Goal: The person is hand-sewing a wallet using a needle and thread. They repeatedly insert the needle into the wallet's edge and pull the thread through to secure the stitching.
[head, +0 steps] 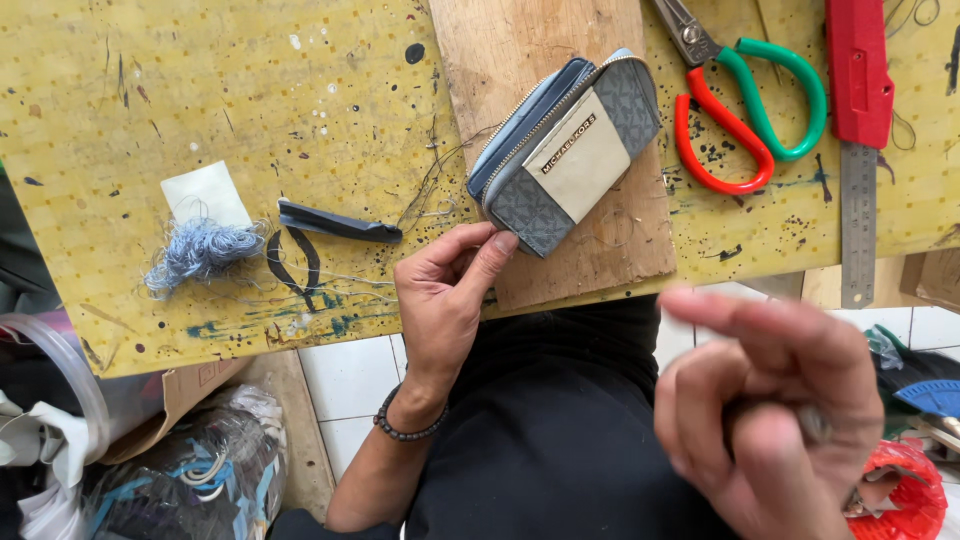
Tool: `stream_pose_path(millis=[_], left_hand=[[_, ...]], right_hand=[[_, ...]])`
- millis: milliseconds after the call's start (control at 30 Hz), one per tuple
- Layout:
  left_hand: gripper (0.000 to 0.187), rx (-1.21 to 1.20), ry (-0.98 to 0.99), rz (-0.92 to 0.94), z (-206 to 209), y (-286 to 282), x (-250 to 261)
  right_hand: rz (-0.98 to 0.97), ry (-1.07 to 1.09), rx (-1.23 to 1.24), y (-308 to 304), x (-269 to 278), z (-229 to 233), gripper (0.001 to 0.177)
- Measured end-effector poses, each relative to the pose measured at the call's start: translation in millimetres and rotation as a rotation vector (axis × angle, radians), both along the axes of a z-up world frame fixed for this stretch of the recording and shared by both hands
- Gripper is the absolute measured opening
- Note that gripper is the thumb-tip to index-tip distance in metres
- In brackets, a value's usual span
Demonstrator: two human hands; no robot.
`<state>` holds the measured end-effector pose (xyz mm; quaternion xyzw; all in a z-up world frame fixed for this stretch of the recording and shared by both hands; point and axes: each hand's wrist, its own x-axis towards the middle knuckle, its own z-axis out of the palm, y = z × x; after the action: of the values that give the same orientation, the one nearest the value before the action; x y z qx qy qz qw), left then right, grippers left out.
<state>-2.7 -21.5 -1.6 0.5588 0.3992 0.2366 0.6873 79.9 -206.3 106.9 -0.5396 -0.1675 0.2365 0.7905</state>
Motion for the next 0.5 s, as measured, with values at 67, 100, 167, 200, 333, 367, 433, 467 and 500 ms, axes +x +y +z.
stream_pose_path(millis=[67, 100, 167, 200, 333, 367, 433, 467, 500], left_hand=[[0.014, -0.005, -0.007, -0.009, 1, 0, 0], [0.013, -0.002, -0.011, -0.014, 0, 0, 0], [0.012, 0.001, -0.016, -0.017, 0, 0, -1], [0.012, 0.005, -0.01, -0.022, 0, 1, -1], [0.012, 0.031, -0.007, -0.022, -1, 1, 0], [0.012, 0.031, -0.007, -0.02, 0, 2, 0], [0.015, 0.007, -0.032, -0.008, 1, 2, 0], [0.015, 0.005, -0.029, -0.006, 6, 1, 2], [0.014, 0.016, -0.012, -0.06, 11, 1, 3]], right_hand=[[0.107, 0.046, 0.075, -7, 3, 9, 0.045], [0.259, 0.135, 0.232, -9, 7, 10, 0.039], [0.413, 0.226, 0.391, -4, 7, 11, 0.034], [0.293, 0.13, 0.248, 3, 2, 11, 0.04], [-0.011, 0.053, -0.053, 60, 15, -23, 0.033], [-0.008, 0.053, -0.054, 68, 20, -33, 0.033], [-0.057, -0.058, -0.255, 83, 30, -55, 0.03], [-0.055, -0.055, -0.258, 85, 32, -62, 0.03], [-0.033, -0.117, -0.311, 86, 33, -69, 0.031]])
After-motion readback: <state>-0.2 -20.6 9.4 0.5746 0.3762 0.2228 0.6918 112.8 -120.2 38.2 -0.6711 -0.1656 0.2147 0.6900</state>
